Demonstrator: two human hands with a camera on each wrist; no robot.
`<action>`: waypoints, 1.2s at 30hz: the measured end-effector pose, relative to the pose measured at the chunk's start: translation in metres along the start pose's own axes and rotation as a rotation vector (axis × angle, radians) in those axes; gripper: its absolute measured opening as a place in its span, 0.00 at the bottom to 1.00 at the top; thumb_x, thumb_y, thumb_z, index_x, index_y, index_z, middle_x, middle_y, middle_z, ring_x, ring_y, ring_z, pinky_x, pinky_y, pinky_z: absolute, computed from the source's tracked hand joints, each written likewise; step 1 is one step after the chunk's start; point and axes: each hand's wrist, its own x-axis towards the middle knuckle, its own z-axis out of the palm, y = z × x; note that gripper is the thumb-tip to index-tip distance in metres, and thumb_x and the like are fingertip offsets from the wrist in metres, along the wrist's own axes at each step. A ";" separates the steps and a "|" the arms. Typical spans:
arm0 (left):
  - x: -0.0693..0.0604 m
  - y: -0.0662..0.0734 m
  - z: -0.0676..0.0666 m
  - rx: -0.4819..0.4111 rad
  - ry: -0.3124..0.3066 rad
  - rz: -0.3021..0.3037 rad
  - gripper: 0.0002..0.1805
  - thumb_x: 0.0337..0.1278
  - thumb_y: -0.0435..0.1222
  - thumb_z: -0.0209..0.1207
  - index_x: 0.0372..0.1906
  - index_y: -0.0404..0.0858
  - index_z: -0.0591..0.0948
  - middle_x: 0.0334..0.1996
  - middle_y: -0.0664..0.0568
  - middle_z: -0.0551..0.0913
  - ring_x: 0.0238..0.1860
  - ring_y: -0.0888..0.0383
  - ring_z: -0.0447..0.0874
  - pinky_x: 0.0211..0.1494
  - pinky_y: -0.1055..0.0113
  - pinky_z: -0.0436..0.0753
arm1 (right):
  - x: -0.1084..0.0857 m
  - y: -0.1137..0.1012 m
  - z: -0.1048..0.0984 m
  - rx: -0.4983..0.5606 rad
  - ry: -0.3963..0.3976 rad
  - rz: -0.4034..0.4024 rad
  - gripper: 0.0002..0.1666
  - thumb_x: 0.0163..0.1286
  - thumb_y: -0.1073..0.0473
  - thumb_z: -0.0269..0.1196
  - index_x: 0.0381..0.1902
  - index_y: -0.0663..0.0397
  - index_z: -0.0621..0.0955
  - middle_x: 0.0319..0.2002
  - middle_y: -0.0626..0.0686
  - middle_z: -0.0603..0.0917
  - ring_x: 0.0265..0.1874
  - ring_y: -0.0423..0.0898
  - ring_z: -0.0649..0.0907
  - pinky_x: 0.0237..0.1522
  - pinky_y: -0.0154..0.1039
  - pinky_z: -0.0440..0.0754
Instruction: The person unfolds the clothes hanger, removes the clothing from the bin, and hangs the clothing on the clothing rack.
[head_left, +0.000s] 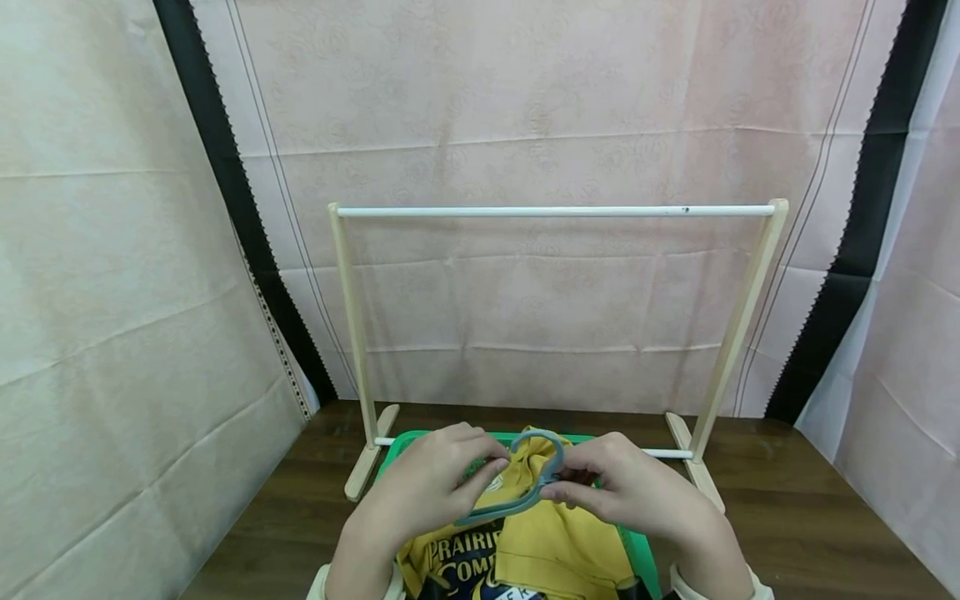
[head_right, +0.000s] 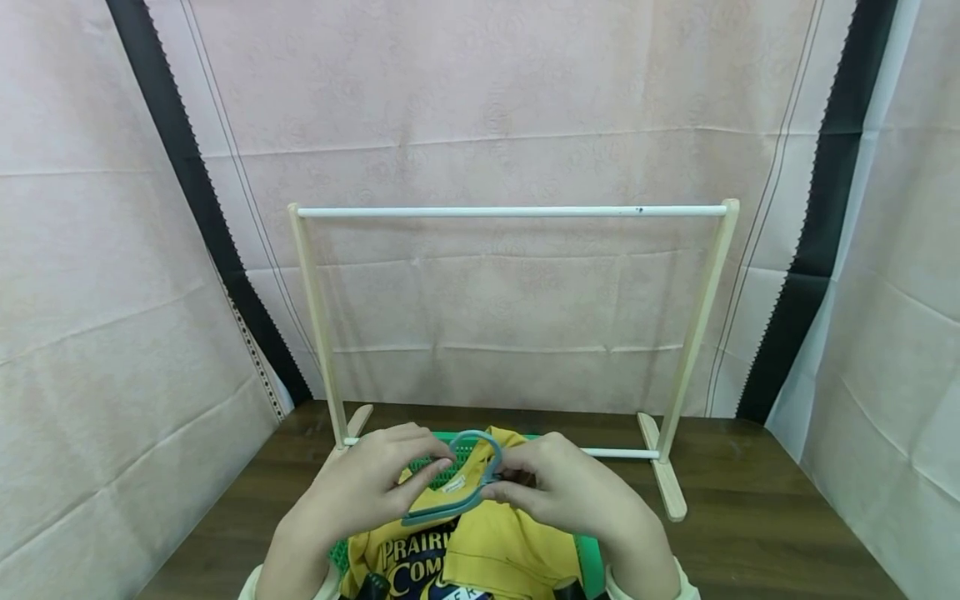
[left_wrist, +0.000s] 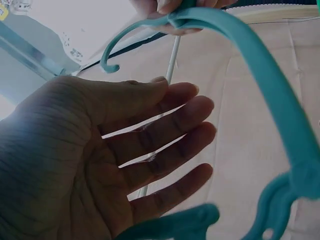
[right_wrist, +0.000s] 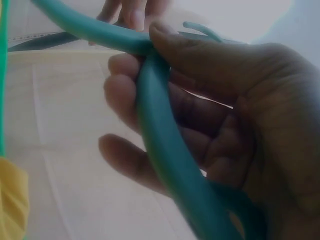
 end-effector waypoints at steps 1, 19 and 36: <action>0.000 0.000 0.000 -0.004 -0.016 -0.003 0.07 0.73 0.41 0.59 0.43 0.49 0.87 0.36 0.67 0.82 0.35 0.72 0.76 0.38 0.76 0.78 | 0.001 0.000 0.000 -0.004 0.002 -0.007 0.06 0.72 0.55 0.65 0.34 0.38 0.81 0.22 0.39 0.78 0.20 0.26 0.69 0.19 0.24 0.71; -0.001 0.001 0.001 -0.051 -0.118 -0.084 0.10 0.75 0.46 0.55 0.45 0.52 0.86 0.40 0.70 0.84 0.37 0.75 0.79 0.41 0.73 0.80 | -0.002 0.001 -0.001 -0.037 0.039 -0.037 0.07 0.72 0.57 0.66 0.35 0.36 0.81 0.23 0.36 0.75 0.20 0.27 0.70 0.21 0.22 0.71; 0.000 -0.001 -0.002 -0.073 -0.134 -0.096 0.10 0.75 0.48 0.54 0.45 0.54 0.86 0.39 0.72 0.83 0.37 0.76 0.79 0.40 0.73 0.80 | -0.010 -0.001 -0.012 -0.011 0.100 0.009 0.08 0.69 0.60 0.68 0.37 0.36 0.83 0.27 0.35 0.81 0.22 0.30 0.75 0.23 0.27 0.76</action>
